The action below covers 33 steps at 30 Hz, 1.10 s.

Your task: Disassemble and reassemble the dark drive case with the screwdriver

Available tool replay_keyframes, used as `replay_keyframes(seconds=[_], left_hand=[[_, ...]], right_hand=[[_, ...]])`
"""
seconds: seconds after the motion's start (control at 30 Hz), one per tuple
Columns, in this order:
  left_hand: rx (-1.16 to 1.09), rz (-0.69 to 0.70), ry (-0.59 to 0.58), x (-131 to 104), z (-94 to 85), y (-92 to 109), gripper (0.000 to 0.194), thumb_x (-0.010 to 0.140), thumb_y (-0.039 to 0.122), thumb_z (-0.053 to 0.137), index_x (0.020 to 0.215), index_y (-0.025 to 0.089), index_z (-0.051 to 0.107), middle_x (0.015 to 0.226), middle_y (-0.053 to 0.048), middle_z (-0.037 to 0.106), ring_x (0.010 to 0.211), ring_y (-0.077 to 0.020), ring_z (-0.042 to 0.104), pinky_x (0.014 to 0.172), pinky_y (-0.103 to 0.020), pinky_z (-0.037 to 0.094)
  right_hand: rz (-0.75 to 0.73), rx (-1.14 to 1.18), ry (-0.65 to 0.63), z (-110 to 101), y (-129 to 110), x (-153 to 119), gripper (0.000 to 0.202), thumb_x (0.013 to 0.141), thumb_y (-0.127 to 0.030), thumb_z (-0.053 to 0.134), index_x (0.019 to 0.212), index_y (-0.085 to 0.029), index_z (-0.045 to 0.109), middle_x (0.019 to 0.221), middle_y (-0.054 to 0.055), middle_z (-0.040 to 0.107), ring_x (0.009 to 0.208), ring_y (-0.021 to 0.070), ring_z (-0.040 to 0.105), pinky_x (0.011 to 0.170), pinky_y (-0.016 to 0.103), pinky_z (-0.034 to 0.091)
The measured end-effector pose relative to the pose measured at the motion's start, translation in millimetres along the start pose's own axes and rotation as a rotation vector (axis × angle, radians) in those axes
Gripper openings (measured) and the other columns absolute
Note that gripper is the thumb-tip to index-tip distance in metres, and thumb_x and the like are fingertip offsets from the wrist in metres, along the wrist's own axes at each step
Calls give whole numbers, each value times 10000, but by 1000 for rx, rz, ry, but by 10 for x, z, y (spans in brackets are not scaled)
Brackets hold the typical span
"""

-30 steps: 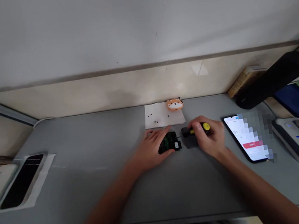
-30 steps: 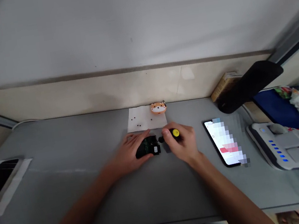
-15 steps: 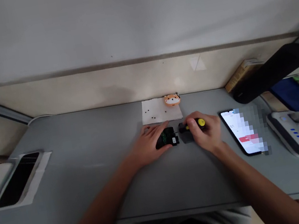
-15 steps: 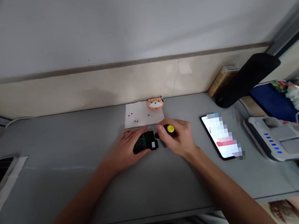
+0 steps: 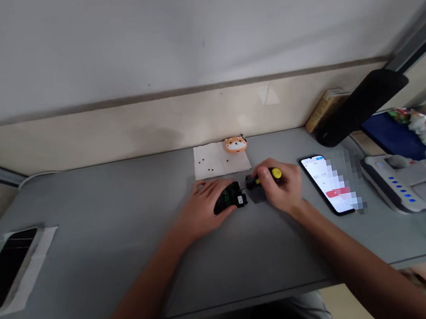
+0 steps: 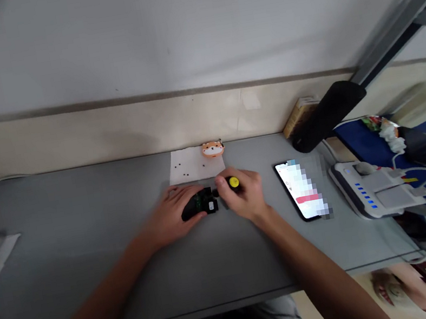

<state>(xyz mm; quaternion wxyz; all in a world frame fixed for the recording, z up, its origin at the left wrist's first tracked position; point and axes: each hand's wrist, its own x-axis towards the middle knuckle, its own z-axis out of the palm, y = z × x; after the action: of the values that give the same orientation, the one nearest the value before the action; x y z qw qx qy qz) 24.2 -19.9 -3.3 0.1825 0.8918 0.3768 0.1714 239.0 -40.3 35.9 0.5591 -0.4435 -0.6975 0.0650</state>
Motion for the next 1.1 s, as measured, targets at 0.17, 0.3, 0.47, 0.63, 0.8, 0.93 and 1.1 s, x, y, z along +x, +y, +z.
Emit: replay_keyframes(seconds=[0.17, 0.3, 0.47, 0.63, 0.8, 0.93, 1.1], left_hand=[[10, 9, 32, -6, -26, 13, 386, 962, 370, 614, 1321, 245, 550, 1308, -80, 696, 1242, -277, 631, 1133, -491, 390], [16, 9, 45, -18, -38, 30, 385, 954, 350, 611, 1318, 244, 547, 1320, -84, 687, 1232, -274, 632, 1117, -491, 398], [48, 24, 150, -34, -73, 15, 342, 973, 324, 541, 1301, 233, 566, 1259, -94, 701, 1158, -261, 654, 1107, -497, 395], [42, -191, 308, -42, -240, -116, 247, 975, 319, 463, 1099, 201, 641, 844, -43, 672, 807, -209, 648, 810, -363, 500], [-2, -354, 99, -40, -317, -85, 219, 948, 322, 490, 1087, 218, 625, 640, 32, 551, 581, -169, 540, 625, -296, 420], [38, -388, 3, -18, -270, 28, 164, 921, 261, 514, 1053, 217, 601, 686, 7, 597, 603, -185, 563, 650, -317, 433], [43, -402, -8, 0, -219, 73, 125, 909, 178, 468, 975, 215, 568, 817, -40, 658, 713, -207, 622, 744, -351, 490]], right_hand=[[158, 9, 175, -6, 19, 21, 473, 994, -449, 476, 614, -210, 627, 526, -17, 590, 465, 103, 526, 473, 235, 417], [367, 69, 438, -81, 107, 135, 516, 961, -531, 479, 585, -201, 603, 531, -17, 552, 449, 98, 503, 421, 223, 380], [487, 163, 665, -176, 257, 237, 527, 920, -588, 496, 572, -198, 564, 523, -27, 525, 385, 76, 447, 362, 206, 332], [525, 182, 581, -122, 251, 166, 544, 902, -615, 527, 565, -193, 586, 506, -26, 509, 394, 85, 459, 377, 218, 341], [524, 134, 475, -69, 130, 87, 557, 933, -614, 492, 587, -193, 607, 517, -22, 499, 442, 99, 459, 415, 229, 341], [520, 79, 401, -51, 18, 78, 560, 933, -601, 482, 560, -200, 596, 514, -16, 502, 455, 106, 456, 435, 241, 356], [518, 60, 338, -17, -47, 44, 540, 925, -578, 479, 552, -205, 597, 519, -5, 529, 453, 113, 467, 396, 230, 342]])
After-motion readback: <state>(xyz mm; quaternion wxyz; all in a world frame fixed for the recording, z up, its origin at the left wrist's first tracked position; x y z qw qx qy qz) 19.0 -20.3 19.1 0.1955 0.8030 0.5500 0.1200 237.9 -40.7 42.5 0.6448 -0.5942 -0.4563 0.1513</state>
